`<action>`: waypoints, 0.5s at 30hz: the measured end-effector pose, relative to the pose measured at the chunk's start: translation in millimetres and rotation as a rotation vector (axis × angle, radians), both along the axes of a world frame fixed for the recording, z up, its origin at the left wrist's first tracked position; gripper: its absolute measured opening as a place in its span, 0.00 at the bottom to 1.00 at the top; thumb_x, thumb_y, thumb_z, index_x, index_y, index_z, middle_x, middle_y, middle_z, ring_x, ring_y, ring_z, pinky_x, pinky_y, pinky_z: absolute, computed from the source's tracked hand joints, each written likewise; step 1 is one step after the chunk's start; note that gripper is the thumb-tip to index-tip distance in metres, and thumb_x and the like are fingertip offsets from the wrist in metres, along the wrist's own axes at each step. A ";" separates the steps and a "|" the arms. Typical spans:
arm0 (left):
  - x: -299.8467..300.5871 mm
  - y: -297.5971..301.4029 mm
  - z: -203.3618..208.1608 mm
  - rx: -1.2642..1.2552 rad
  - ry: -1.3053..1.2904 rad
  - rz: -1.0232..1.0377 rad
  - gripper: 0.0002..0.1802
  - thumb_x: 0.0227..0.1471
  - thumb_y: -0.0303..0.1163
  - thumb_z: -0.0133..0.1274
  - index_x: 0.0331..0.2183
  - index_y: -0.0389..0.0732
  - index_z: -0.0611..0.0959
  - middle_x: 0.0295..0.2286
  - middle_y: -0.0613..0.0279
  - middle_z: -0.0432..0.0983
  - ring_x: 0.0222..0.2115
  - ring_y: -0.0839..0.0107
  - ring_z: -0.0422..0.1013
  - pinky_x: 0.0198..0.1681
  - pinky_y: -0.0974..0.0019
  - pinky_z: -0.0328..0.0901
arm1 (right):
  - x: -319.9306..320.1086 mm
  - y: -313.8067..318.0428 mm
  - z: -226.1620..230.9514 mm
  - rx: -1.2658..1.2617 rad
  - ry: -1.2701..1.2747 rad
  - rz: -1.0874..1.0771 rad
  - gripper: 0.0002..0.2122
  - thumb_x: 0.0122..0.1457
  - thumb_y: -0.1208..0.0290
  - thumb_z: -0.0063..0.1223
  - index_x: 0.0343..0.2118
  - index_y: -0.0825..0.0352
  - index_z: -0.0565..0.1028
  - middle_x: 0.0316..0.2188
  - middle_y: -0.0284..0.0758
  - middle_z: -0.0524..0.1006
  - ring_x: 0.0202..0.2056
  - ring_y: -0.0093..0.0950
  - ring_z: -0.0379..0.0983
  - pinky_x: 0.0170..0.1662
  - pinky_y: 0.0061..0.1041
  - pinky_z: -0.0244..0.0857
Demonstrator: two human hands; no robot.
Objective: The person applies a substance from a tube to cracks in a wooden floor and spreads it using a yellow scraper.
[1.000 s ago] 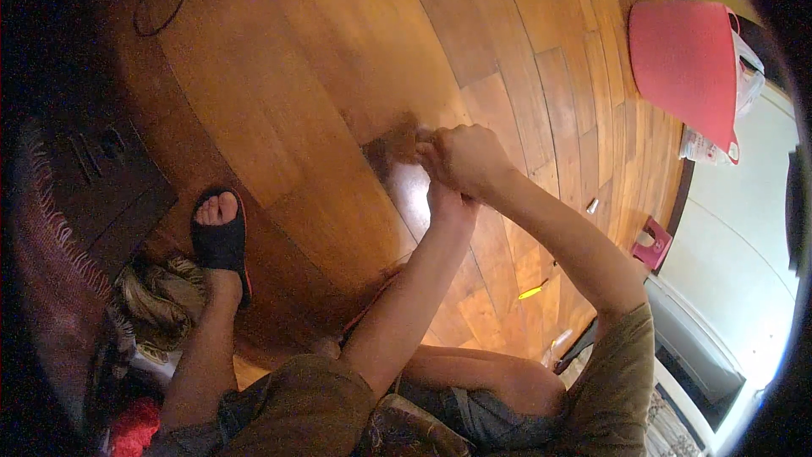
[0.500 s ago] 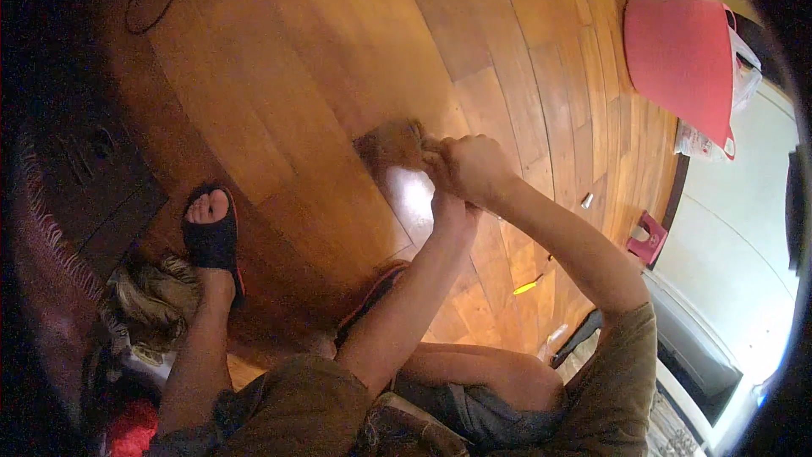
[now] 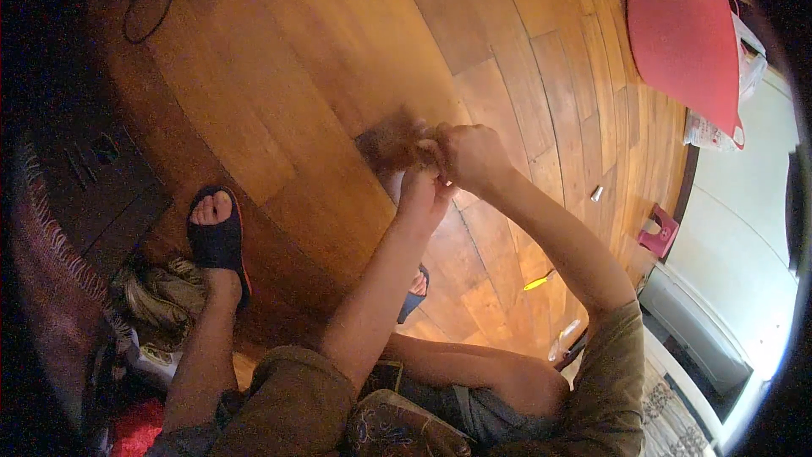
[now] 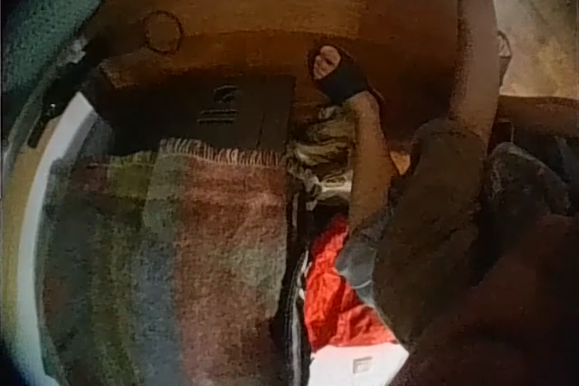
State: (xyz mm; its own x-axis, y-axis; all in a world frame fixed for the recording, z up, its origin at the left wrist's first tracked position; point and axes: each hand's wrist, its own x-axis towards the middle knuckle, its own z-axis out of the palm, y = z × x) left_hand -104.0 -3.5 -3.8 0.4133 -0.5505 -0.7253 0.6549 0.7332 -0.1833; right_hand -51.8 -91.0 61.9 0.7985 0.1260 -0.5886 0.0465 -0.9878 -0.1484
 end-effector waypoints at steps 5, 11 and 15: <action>-2.1 6.2 -1.7 0.019 0.001 -0.032 0.11 0.47 0.27 0.45 0.37 0.45 0.70 0.31 0.70 0.67 0.31 0.79 0.64 0.35 0.71 0.64 | 5.3 8.1 6.6 0.081 0.023 -0.006 0.13 0.55 0.56 0.37 0.36 0.54 0.73 0.17 0.38 0.74 0.21 0.36 0.72 0.24 0.34 0.65; 6.3 2.3 19.7 0.053 0.018 0.006 0.11 0.49 0.31 0.46 0.37 0.45 0.71 0.34 0.70 0.68 0.34 0.78 0.64 0.36 0.70 0.64 | 6.3 2.2 4.8 0.043 0.107 -0.008 0.13 0.54 0.59 0.41 0.35 0.59 0.73 0.21 0.38 0.74 0.24 0.37 0.71 0.28 0.34 0.65; 0.2 4.0 4.4 0.017 0.067 -0.037 0.11 0.50 0.32 0.46 0.38 0.44 0.71 0.35 0.69 0.68 0.35 0.76 0.65 0.37 0.69 0.64 | 11.5 8.9 7.8 0.080 0.119 0.018 0.12 0.53 0.59 0.40 0.35 0.58 0.74 0.23 0.37 0.75 0.24 0.37 0.71 0.28 0.33 0.64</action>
